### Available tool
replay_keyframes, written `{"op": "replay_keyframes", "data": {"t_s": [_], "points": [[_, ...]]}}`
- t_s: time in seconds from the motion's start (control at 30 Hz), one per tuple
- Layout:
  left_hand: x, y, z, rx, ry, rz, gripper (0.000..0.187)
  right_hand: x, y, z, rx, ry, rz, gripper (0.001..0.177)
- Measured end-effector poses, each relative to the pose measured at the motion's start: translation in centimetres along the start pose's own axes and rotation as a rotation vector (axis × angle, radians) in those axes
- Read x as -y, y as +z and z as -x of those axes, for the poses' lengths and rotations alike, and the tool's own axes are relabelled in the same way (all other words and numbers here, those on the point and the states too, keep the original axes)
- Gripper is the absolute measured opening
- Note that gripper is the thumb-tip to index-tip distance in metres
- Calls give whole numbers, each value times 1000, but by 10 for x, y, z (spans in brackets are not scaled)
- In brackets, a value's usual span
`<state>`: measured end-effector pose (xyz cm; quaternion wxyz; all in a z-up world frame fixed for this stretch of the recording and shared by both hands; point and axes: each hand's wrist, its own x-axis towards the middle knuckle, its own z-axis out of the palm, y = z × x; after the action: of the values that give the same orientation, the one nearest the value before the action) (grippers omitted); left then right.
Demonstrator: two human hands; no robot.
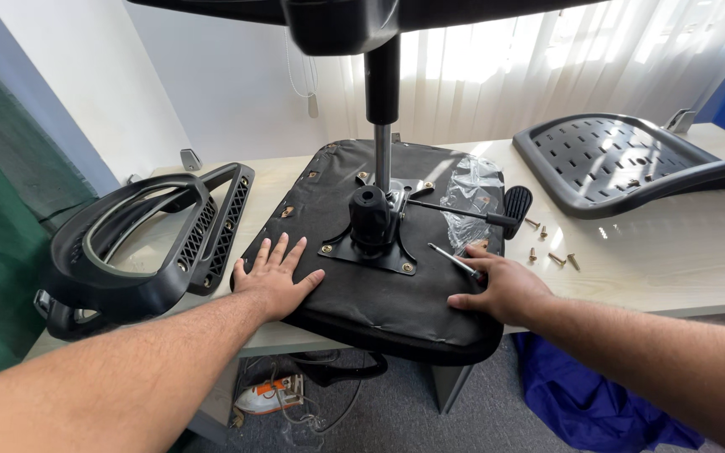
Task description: The person uses a screwdriver to remove screws from the underside of an office chair seat, detaching the armrests and the central gas lift mechanism. The removed parts and screws are placed on the table.
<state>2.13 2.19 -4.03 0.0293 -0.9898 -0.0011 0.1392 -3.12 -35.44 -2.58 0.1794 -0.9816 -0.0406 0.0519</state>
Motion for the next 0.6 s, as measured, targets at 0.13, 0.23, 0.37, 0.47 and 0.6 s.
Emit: {"op": "replay_keyframes", "data": {"t_s": [0.13,0.23,0.37,0.47,0.6], "points": [[-9,2,17,-13,-36,40,85,-13,-4,-19,62,10,-2,90],[-19,1,30,0,-71,57,85,-20,-8,-31,85,-13,15,87],[-31,-2,52,3,-102,51,86,-20,-16,-46,105,-19,68,90],[-39,-4,69,15,-120,62,88,-22,-21,-55,141,69,140,92],[-52,-8,91,33,-135,79,90,-26,-23,-65,125,40,145,93]]}}
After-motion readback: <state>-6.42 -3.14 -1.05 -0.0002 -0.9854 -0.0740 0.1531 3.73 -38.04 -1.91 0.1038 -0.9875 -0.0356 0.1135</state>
